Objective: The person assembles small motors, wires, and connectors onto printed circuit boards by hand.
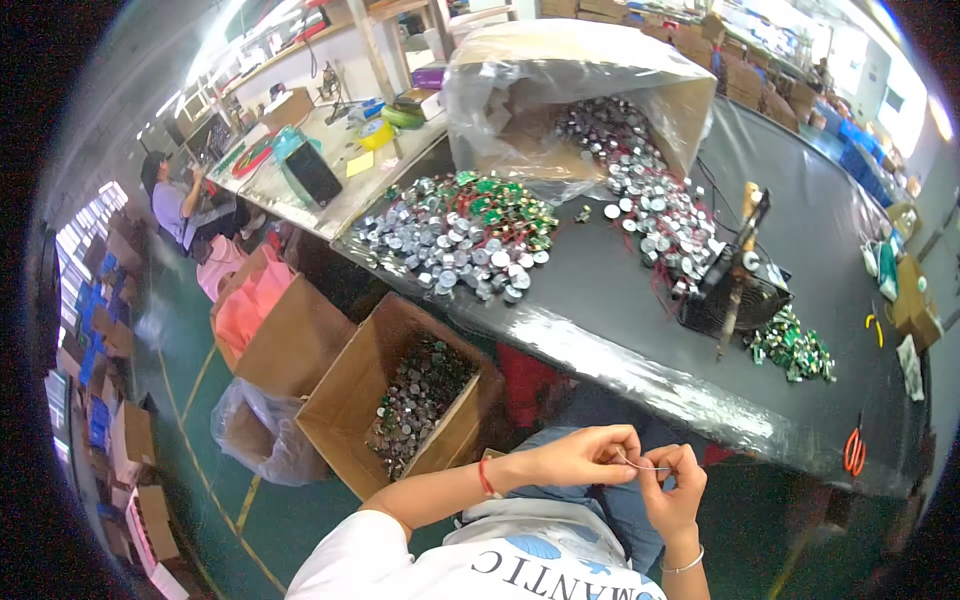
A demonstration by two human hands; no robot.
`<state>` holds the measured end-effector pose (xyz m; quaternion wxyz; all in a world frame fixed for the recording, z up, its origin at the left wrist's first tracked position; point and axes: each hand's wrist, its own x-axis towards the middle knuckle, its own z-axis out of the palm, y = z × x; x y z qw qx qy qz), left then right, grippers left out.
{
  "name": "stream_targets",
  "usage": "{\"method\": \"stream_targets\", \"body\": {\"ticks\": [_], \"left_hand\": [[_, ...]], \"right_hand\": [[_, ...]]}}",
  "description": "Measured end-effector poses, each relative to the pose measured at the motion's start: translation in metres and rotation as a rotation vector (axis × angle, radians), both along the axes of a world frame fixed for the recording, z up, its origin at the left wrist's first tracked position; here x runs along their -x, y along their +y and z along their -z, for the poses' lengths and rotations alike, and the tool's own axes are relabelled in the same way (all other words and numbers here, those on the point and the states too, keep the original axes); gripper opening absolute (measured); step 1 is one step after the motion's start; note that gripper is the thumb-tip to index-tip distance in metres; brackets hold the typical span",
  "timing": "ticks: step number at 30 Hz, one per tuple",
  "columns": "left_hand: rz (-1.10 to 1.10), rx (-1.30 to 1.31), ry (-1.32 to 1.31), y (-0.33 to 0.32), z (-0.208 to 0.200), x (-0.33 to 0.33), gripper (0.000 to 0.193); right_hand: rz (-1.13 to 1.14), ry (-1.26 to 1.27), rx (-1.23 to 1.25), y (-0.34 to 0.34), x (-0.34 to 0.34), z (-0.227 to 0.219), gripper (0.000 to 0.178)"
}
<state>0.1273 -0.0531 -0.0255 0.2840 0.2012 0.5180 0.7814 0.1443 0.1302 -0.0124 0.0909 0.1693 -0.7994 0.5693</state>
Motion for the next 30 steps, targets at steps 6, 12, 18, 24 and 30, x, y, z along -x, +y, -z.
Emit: {"method": "stream_targets", "body": {"ticks": [6,12,18,24,30], "left_hand": [[-0.189,0.225,0.258,-0.037,-0.007,0.001,0.016],[-0.207,0.192,0.287,-0.057,-0.003,0.005,0.014],[-0.199,0.293,0.239,-0.073,-0.007,0.018,0.013],[-0.18,0.173,-0.117,-0.091,-0.002,0.023,0.01],[-0.188,0.094,-0.187,-0.086,-0.004,0.032,0.01]], "right_hand": [[0.015,-0.058,-0.045,-0.022,-0.004,-0.003,0.029],[0.015,-0.134,0.003,-0.047,0.002,-0.001,0.026],[0.015,-0.073,-0.101,-0.068,0.019,-0.011,0.017],[-0.061,-0.191,0.141,-0.084,0.034,0.006,0.015],[-0.039,-0.328,0.303,-0.084,0.031,0.01,0.03]]}}
